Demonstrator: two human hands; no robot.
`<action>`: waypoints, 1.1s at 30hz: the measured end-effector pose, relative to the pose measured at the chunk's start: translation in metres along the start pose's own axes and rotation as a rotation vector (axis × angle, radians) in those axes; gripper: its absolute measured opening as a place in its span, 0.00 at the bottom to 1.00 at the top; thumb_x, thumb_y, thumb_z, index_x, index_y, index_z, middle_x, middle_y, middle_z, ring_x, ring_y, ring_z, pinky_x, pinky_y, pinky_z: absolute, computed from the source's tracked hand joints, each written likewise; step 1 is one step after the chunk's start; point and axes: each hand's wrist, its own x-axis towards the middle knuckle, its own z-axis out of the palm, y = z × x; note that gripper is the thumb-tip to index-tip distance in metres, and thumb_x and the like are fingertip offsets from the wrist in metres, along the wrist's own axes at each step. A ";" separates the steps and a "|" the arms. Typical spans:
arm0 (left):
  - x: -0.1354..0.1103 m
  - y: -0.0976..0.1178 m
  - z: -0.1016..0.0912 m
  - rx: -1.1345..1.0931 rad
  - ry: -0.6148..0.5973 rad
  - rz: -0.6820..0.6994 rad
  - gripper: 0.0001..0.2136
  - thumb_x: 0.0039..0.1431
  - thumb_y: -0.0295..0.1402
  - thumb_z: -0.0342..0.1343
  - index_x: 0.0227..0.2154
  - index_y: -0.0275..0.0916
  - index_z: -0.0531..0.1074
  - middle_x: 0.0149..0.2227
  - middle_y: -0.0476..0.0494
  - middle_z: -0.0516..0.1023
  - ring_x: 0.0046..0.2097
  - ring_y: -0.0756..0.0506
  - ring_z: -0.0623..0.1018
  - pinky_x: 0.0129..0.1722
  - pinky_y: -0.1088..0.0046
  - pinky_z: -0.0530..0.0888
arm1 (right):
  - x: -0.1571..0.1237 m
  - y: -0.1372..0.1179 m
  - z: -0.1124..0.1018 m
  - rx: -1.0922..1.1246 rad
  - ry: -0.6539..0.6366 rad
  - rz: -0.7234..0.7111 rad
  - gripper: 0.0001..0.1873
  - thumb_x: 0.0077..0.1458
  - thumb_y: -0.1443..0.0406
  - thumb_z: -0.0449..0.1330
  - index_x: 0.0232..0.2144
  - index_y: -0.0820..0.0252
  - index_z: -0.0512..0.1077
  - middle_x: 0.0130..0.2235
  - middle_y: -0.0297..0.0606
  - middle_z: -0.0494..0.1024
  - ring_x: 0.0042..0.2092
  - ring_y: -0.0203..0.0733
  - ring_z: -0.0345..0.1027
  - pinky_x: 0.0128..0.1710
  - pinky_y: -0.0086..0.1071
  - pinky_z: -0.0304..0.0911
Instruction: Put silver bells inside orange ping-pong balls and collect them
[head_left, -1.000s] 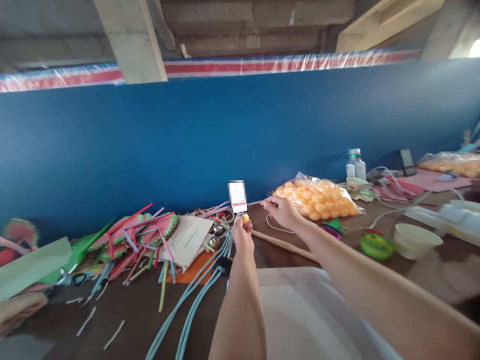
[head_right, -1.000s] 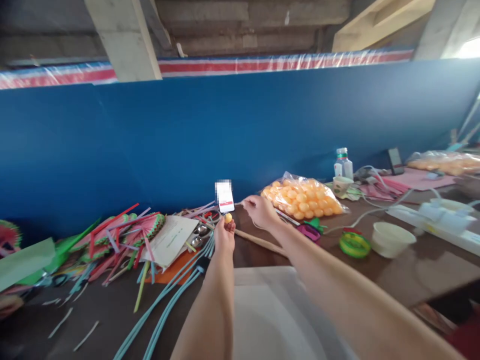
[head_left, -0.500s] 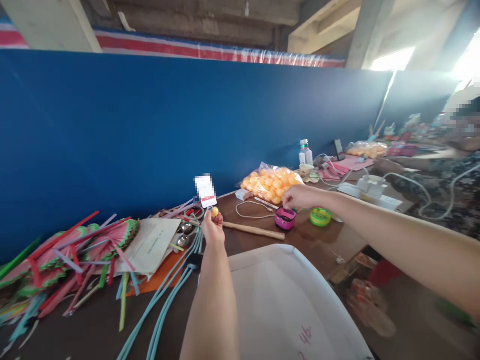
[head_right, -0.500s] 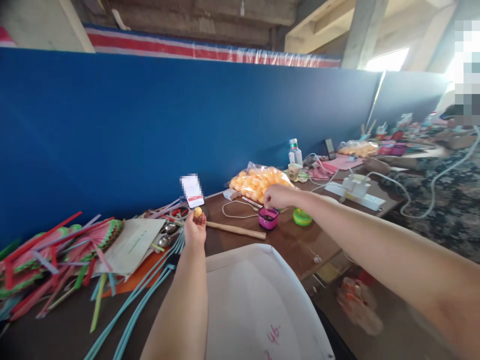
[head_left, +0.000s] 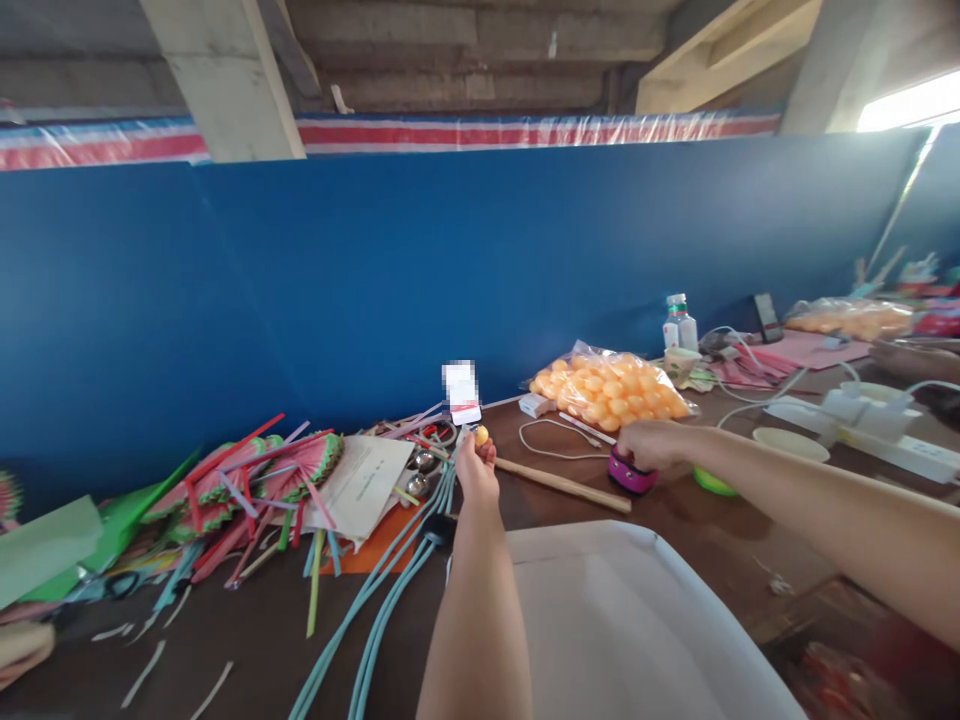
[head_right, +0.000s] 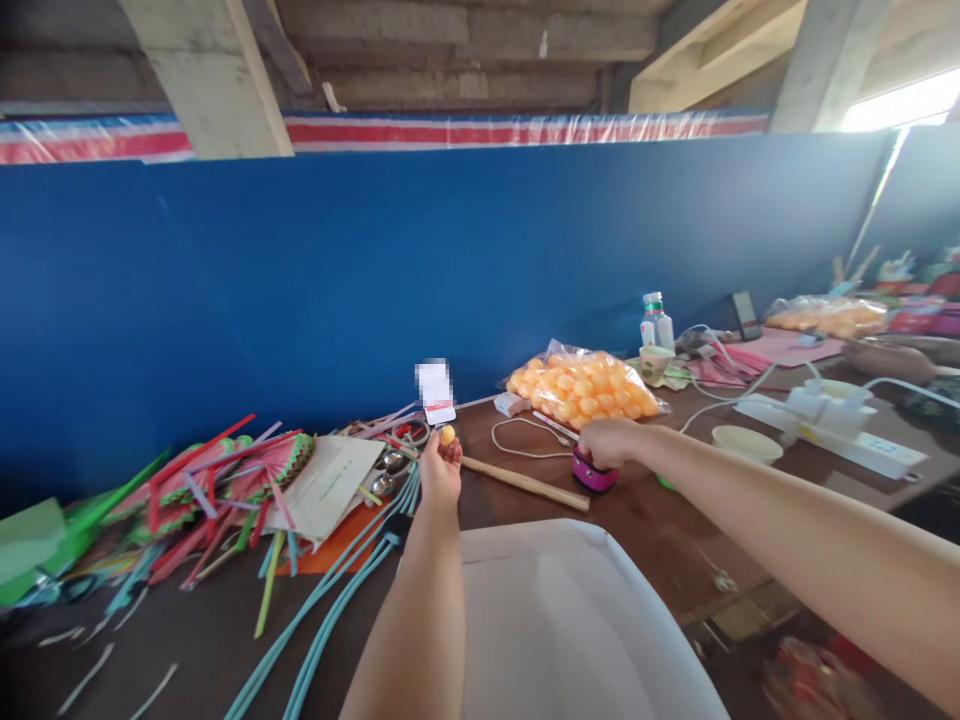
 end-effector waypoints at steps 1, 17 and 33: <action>0.000 0.000 0.000 0.003 0.000 0.000 0.05 0.60 0.33 0.55 0.34 0.37 0.71 0.31 0.46 0.75 0.28 0.55 0.74 0.31 0.80 0.71 | 0.000 -0.001 -0.001 -0.001 -0.043 0.008 0.10 0.30 0.78 0.56 0.16 0.60 0.71 0.15 0.28 0.63 0.21 0.35 0.58 0.24 0.29 0.47; -0.002 0.000 -0.001 0.031 -0.030 0.009 0.05 0.60 0.33 0.56 0.34 0.36 0.72 0.30 0.45 0.75 0.27 0.54 0.74 0.31 0.79 0.71 | 0.003 0.005 0.006 0.195 0.041 -0.043 0.12 0.28 0.80 0.54 0.09 0.59 0.68 0.11 0.27 0.60 0.18 0.34 0.50 0.23 0.32 0.44; 0.000 0.000 -0.001 0.051 -0.031 0.005 0.05 0.60 0.34 0.56 0.34 0.37 0.72 0.30 0.46 0.75 0.28 0.54 0.75 0.31 0.80 0.70 | 0.000 0.015 0.003 0.317 0.093 -0.127 0.10 0.34 0.74 0.56 0.10 0.59 0.70 0.13 0.31 0.66 0.19 0.34 0.57 0.22 0.30 0.44</action>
